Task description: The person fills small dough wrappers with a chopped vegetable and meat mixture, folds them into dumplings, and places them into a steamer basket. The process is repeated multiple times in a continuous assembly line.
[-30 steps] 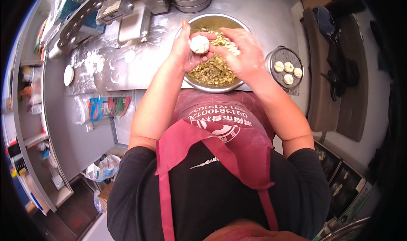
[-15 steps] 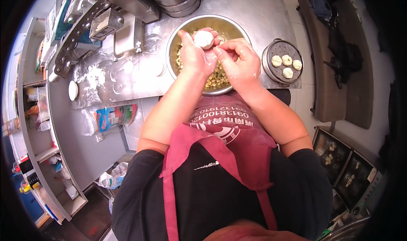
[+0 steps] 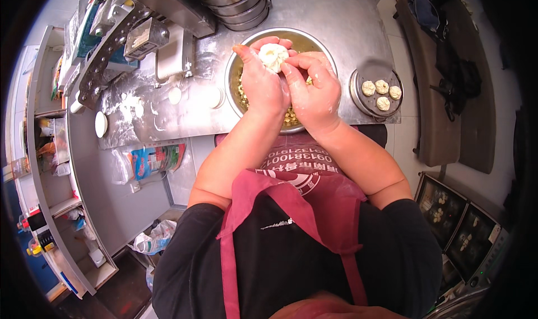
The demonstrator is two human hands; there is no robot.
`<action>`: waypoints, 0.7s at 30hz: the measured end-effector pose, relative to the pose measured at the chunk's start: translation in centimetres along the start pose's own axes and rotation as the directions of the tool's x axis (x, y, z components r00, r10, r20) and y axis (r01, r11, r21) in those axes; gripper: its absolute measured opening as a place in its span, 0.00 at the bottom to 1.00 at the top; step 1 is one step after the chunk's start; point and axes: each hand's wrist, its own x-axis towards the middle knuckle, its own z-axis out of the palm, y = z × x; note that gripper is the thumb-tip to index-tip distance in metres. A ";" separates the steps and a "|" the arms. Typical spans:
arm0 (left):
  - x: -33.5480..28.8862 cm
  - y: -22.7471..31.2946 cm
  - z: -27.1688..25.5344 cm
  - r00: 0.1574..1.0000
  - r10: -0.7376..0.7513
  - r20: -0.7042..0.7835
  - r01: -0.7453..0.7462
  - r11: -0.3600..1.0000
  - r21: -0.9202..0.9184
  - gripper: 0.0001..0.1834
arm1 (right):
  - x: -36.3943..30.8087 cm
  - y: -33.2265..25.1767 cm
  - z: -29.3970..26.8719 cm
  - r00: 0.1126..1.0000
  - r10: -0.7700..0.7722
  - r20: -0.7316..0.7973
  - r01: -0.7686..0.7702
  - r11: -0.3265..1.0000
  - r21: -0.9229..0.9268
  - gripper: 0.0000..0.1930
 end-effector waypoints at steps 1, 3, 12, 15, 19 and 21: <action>-0.1 0.0 0.0 1.000 0.004 0.005 -0.004 1.000 0.017 0.36 | 0.0 0.1 0.1 1.000 -0.028 -0.012 0.028 1.000 -0.009 0.07; -0.3 0.1 0.4 0.999 0.040 -0.020 -0.038 0.994 0.104 0.37 | -0.1 0.2 0.4 0.996 -0.086 -0.034 0.086 0.996 -0.028 0.07; -0.5 0.1 0.3 0.997 0.057 -0.042 -0.047 0.975 0.217 0.35 | 0.0 0.4 0.6 0.986 -0.164 0.022 0.165 0.976 -0.139 0.08; -0.8 0.5 0.9 0.998 0.018 -0.054 -0.011 0.992 0.129 0.37 | 0.5 -0.2 0.7 0.986 -0.155 0.060 0.163 0.973 -0.163 0.05; -0.6 0.5 0.3 0.999 0.030 -0.038 -0.025 0.990 0.140 0.37 | 0.5 -0.4 0.9 0.985 -0.148 0.091 0.160 0.975 -0.152 0.04; -0.7 0.6 0.2 0.999 0.028 -0.045 -0.021 0.990 0.143 0.36 | 0.4 -0.3 0.9 0.985 -0.143 0.101 0.157 0.977 -0.144 0.03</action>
